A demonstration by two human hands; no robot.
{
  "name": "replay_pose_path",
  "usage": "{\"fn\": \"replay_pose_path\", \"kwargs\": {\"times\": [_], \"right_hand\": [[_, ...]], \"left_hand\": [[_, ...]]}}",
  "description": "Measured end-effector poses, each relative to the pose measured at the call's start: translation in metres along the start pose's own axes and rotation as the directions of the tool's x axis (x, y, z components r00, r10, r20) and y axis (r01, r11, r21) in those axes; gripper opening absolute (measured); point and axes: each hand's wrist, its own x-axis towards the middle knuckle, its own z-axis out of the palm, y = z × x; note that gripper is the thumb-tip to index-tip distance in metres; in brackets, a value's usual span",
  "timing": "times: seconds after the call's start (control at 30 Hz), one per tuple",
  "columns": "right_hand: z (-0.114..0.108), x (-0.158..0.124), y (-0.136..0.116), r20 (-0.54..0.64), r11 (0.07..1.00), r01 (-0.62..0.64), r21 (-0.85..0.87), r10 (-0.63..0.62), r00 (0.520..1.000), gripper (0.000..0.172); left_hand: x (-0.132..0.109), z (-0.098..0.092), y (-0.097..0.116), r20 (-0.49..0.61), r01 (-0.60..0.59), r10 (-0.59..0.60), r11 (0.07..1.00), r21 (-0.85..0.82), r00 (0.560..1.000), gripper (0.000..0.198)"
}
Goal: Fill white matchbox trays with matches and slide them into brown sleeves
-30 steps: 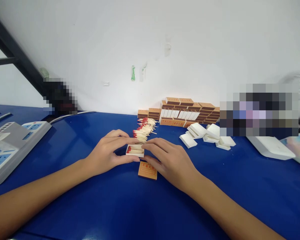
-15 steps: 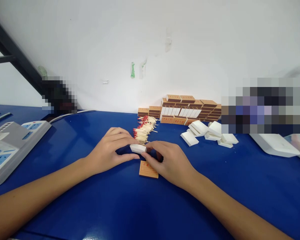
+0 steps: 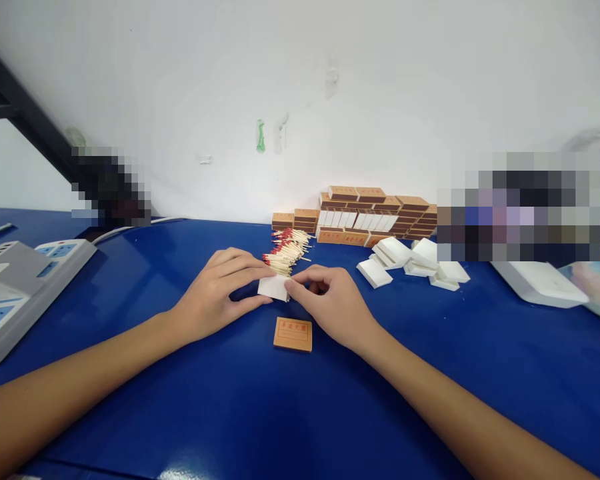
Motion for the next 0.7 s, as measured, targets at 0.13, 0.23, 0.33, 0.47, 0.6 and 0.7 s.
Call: {"fn": "replay_pose_path", "kwargs": {"times": [0.13,0.23,0.33,0.47,0.6,0.7], "right_hand": [[0.001,0.001,-0.001,-0.023,1.0,0.005,-0.018,-0.005,1.0,0.034],[0.0,-0.001,-0.003,-0.047,1.0,0.013,0.005,-0.013,0.999,0.036],[0.0,-0.003,-0.005,-0.024,0.998,0.051,0.049,-0.05,0.998,0.042],[0.0,-0.002,-0.007,-0.033,0.99,0.026,0.14,-0.022,0.999,0.039],[-0.002,-0.002,-0.014,-0.008,0.932,-0.101,0.348,0.111,0.994,0.041],[-0.01,-0.001,-0.017,-0.039,0.917,-0.145,0.373,0.171,0.985,0.044]], "left_hand": [[0.001,0.0,-0.001,-0.039,-0.013,0.013,1.0,0.023,0.999,0.031],[0.002,-0.001,0.0,-0.075,-0.011,0.013,0.999,0.032,0.997,0.034],[0.002,-0.001,0.0,-0.084,-0.007,0.01,0.999,0.037,0.996,0.037],[0.003,-0.002,0.002,-0.073,-0.012,0.013,1.0,0.019,0.997,0.039],[0.003,-0.004,0.008,-0.07,0.003,-0.005,1.0,-0.03,0.998,0.047],[0.003,-0.006,0.014,-0.044,0.041,-0.044,0.996,-0.074,0.998,0.066]]}}
